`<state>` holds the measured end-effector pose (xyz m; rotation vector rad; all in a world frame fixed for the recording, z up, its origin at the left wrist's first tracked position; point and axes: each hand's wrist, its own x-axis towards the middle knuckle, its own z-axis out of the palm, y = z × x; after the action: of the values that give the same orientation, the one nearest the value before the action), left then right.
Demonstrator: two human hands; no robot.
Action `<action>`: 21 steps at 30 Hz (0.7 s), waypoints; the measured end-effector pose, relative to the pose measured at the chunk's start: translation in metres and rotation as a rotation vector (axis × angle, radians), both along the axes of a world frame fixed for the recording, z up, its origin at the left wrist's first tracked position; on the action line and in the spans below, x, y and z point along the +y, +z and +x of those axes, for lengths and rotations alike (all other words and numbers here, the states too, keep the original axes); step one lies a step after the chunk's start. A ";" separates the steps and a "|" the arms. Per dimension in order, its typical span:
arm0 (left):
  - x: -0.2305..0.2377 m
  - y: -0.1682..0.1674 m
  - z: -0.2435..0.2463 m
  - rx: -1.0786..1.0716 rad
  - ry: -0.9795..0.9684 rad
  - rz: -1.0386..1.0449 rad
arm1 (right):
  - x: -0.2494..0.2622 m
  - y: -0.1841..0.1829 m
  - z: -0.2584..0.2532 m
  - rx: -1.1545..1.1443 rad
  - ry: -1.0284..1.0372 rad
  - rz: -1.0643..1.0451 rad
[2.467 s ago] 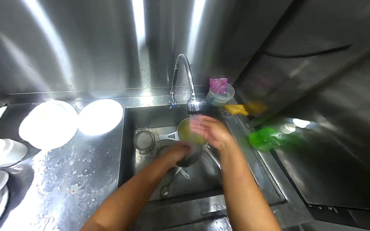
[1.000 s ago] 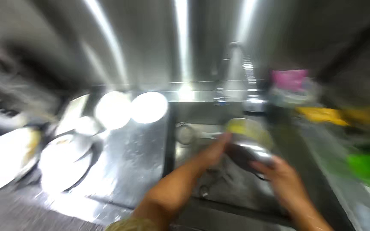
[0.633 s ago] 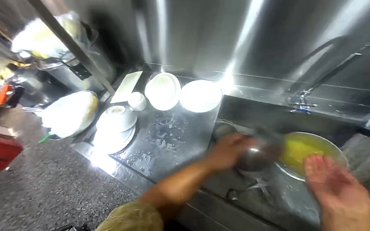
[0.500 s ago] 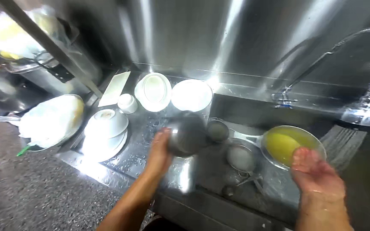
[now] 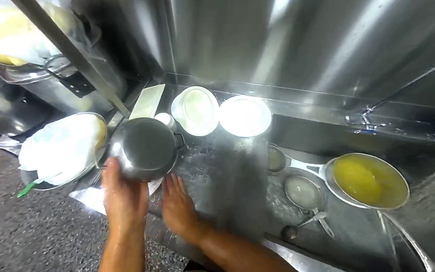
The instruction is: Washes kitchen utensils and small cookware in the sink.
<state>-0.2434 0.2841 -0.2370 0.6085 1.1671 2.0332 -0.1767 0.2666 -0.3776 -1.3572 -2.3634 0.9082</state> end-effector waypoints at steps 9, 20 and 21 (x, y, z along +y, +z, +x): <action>-0.015 -0.019 -0.015 -0.065 -0.159 -0.059 | 0.026 -0.031 0.229 -0.257 -0.723 0.206; -0.017 -0.039 -0.024 0.057 -0.050 -0.123 | 0.104 -0.029 0.029 0.105 -0.162 0.175; -0.017 -0.043 -0.022 0.061 -0.049 -0.145 | 0.112 -0.033 0.043 0.046 -0.219 0.205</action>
<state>-0.2652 0.2667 -0.2796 0.6254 1.3098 1.8820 -0.1333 0.3782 -0.4108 -1.4583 -2.1522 0.6117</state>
